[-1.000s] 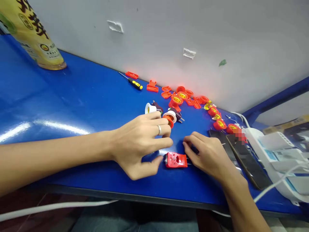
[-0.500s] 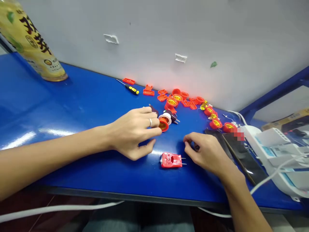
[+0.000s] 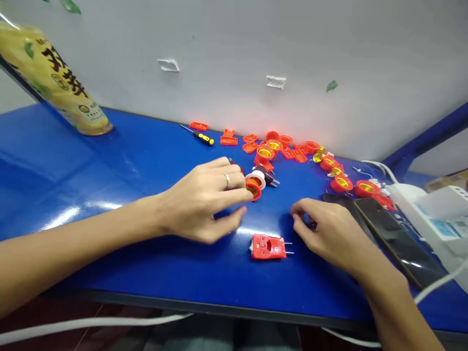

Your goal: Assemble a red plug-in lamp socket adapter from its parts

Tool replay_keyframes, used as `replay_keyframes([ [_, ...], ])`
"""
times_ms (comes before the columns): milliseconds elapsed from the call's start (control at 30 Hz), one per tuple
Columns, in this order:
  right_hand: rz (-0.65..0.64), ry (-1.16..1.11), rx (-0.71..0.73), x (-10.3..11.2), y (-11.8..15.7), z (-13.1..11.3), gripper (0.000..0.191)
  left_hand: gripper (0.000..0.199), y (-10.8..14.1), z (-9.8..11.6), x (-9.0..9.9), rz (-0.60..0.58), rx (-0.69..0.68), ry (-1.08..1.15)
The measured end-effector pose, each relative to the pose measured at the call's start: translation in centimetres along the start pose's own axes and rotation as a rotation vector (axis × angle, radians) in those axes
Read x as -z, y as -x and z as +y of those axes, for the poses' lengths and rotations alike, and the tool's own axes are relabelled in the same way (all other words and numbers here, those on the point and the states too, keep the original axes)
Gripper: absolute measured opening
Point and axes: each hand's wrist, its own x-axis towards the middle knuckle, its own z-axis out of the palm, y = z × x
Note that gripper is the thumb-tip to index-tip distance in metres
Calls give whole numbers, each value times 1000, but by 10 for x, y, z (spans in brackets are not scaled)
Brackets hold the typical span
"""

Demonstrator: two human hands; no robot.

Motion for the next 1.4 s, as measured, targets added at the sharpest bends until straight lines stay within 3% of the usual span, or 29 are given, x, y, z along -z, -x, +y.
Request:
replay_keyframes([
  [67, 20, -24, -14, -1, 0, 0, 13, 26, 0, 21, -5, -35, 87, 144],
  [133, 46, -55, -19, -1, -1, 0, 12, 44, 3, 38, -12, -157, 113, 177],
  [233, 113, -131, 0, 3, -1, -4, 10, 27, 6, 51, -18, -261, 256, 302],
  [300, 179, -193, 23, 8, -1, -9, 10, 27, 3, 53, -17, -232, 478, 514],
  [400, 345, -364, 66, 14, -1, -19, 12, 32, -7, 50, -10, -134, 920, 1017],
  [467, 447, -501, 81, 15, -2, -24, 15, 36, -12, 49, -5, -82, 1075, 1340],
  [533, 482, -587, 75, 13, -4, -27, 16, 36, -14, 49, -3, -70, 1105, 1553],
  [700, 387, -611, 61, 8, -7, -29, 14, 34, -12, 54, -7, -98, 1059, 1781],
  [1033, 264, -558, 130, 12, -8, -31, 16, 31, -12, 59, -10, -162, 1130, 1818],
  [1200, 286, -536, 152, 12, -9, -32, 18, 32, -12, 61, -10, -144, 1115, 1827],
  [1400, 313, -532, 80, 8, -9, -32, 18, 30, -11, 61, -9, -131, 1147, 1838],
])
